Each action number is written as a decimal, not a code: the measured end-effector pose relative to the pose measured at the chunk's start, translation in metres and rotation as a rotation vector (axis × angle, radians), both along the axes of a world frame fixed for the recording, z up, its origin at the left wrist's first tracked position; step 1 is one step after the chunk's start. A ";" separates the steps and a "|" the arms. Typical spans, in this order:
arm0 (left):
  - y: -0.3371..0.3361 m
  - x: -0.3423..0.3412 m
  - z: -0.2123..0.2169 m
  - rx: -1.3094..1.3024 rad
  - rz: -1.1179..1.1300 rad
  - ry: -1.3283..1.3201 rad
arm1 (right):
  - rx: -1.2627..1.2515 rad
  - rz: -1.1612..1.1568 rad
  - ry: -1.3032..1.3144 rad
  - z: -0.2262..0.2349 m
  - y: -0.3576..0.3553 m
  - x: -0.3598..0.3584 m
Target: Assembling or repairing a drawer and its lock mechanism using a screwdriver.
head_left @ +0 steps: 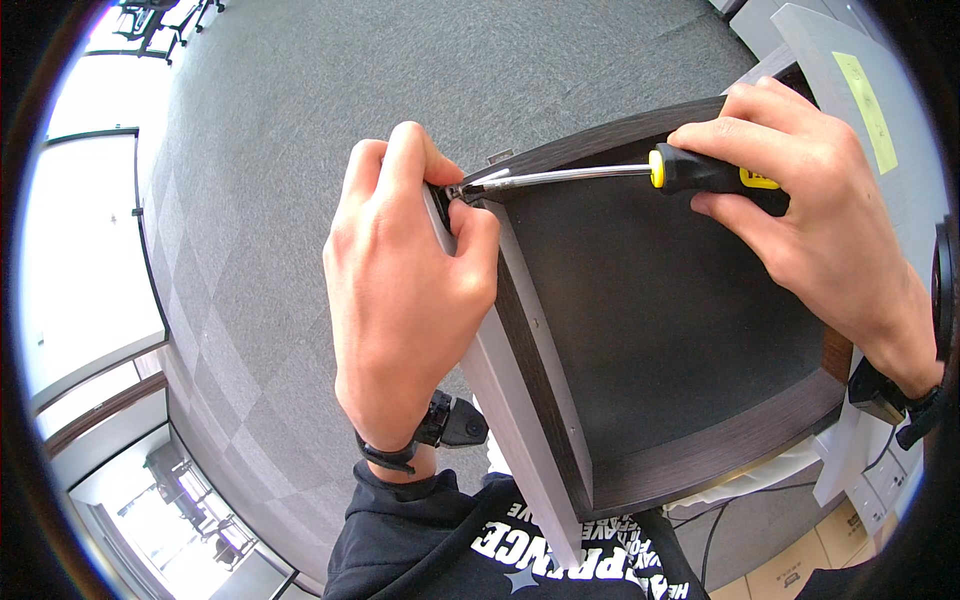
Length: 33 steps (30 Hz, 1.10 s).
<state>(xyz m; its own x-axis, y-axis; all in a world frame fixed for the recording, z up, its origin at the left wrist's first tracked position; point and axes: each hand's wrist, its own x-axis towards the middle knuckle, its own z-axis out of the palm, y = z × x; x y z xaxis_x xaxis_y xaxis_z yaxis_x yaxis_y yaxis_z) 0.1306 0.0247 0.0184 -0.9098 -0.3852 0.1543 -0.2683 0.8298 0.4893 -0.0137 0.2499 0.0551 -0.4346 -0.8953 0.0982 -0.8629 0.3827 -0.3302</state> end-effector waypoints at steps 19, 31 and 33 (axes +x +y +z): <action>0.001 0.004 -0.001 -0.004 0.006 0.009 | -0.003 -0.003 -0.004 0.000 0.002 0.004; 0.002 0.006 -0.001 -0.019 0.015 0.009 | -0.016 0.014 -0.045 0.000 0.005 0.013; 0.003 0.005 0.000 -0.004 0.016 0.004 | -0.015 0.021 -0.050 0.000 0.005 0.014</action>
